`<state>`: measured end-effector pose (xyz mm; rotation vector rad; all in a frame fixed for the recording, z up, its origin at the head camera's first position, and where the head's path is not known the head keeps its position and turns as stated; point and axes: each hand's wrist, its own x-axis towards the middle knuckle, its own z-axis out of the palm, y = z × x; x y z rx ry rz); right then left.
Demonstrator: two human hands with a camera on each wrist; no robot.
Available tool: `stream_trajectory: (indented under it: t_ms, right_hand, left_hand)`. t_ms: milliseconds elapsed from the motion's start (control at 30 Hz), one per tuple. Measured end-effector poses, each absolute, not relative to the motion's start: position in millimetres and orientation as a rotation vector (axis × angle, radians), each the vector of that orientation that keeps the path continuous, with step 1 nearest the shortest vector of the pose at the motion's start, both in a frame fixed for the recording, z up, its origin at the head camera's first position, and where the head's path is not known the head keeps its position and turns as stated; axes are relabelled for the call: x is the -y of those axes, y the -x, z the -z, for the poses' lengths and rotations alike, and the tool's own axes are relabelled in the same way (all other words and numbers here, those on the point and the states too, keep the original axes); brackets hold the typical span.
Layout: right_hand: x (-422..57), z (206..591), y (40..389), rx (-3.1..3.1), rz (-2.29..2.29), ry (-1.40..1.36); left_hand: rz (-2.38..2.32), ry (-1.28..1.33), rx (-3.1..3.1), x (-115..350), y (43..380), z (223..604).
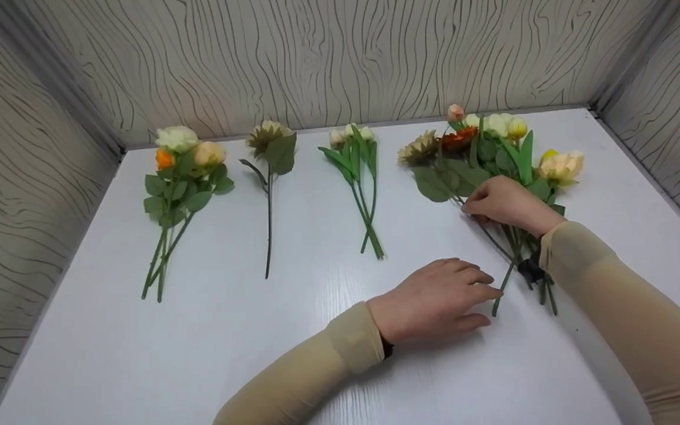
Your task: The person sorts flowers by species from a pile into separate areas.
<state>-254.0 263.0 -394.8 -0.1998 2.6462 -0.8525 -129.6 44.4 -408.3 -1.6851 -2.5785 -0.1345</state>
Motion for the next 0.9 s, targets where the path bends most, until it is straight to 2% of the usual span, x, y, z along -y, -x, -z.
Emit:
stream_trajectory:
  t_ms: [200, 400, 600, 900]
  right_hand:
    - [-265.7, 393.5, 252.5, -2.647, 0.902, 0.187]
    - [-271.6, 383.9, 251.7, -2.590, 1.051, 0.103]
    - [-271.3, 364.0, 243.4, -2.551, 1.327, 0.007]
    - [-236.1, 350.2, 213.3, -2.270, 2.046, 0.125]
  left_hand:
    - [0.279, 1.654, 2.599, -37.7, 137.9, 405.7]
    - [0.477, 1.511, 2.715, -25.8, 147.4, 398.4]
    - [0.779, 1.246, 2.846, -14.2, 157.0, 390.7]
    - [1.632, 0.780, 2.769, 1.1, 169.5, 388.8]
